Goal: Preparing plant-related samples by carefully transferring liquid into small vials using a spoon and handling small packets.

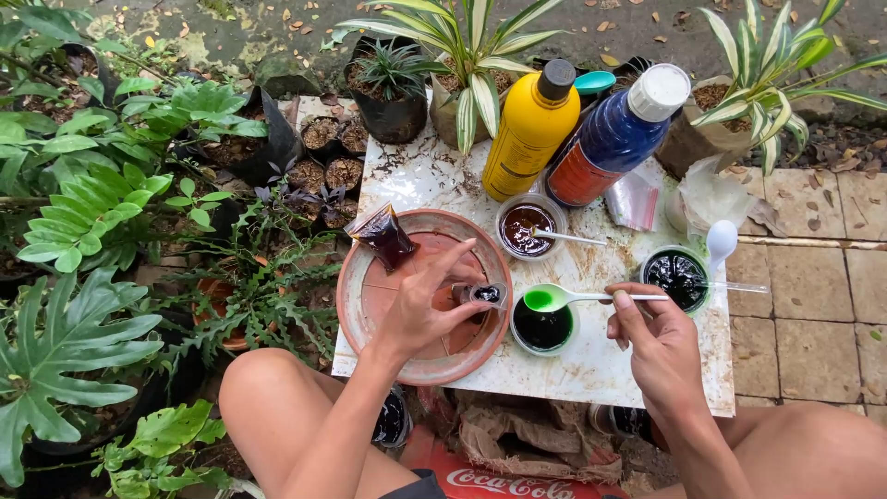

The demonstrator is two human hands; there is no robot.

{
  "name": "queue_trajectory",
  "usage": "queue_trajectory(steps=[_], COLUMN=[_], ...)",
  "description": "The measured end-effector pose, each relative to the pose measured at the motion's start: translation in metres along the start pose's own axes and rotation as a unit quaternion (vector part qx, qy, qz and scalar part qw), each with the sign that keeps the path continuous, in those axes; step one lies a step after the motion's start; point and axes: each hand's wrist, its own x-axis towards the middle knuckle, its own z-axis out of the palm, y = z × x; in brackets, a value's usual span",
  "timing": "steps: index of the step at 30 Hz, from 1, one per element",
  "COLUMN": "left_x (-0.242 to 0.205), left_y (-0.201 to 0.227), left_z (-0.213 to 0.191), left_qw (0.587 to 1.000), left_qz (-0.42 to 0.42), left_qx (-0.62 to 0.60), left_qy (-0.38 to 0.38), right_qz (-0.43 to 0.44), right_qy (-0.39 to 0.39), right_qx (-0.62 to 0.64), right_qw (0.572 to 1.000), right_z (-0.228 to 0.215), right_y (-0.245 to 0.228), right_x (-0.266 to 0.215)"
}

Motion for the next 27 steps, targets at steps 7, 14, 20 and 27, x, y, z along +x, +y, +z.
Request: queue_trajectory(steps=[7, 14, 20, 27], left_x=[0.001, 0.003, 0.002, 0.002], left_y=[0.004, 0.003, 0.003, 0.004], left_z=[-0.001, -0.003, -0.003, -0.004], left_qw=[1.0, 1.0, 1.0, 1.0], left_qz=[-0.017, -0.009, -0.002, -0.012], left_qx=[-0.002, -0.003, 0.005, -0.006], left_qy=[0.0, 0.01, 0.014, 0.006], right_qz=[-0.041, -0.245, -0.394, -0.265], right_qy=[-0.013, -0.085, -0.095, -0.056], right_qx=[0.009, -0.132, -0.228, -0.069], right_qw=[0.999, 0.957, 0.885, 0.96], right_z=[0.026, 0.039, 0.035, 0.016], right_y=[-0.016, -0.002, 0.001, 0.004], right_x=[-0.003, -0.003, -0.008, -0.004])
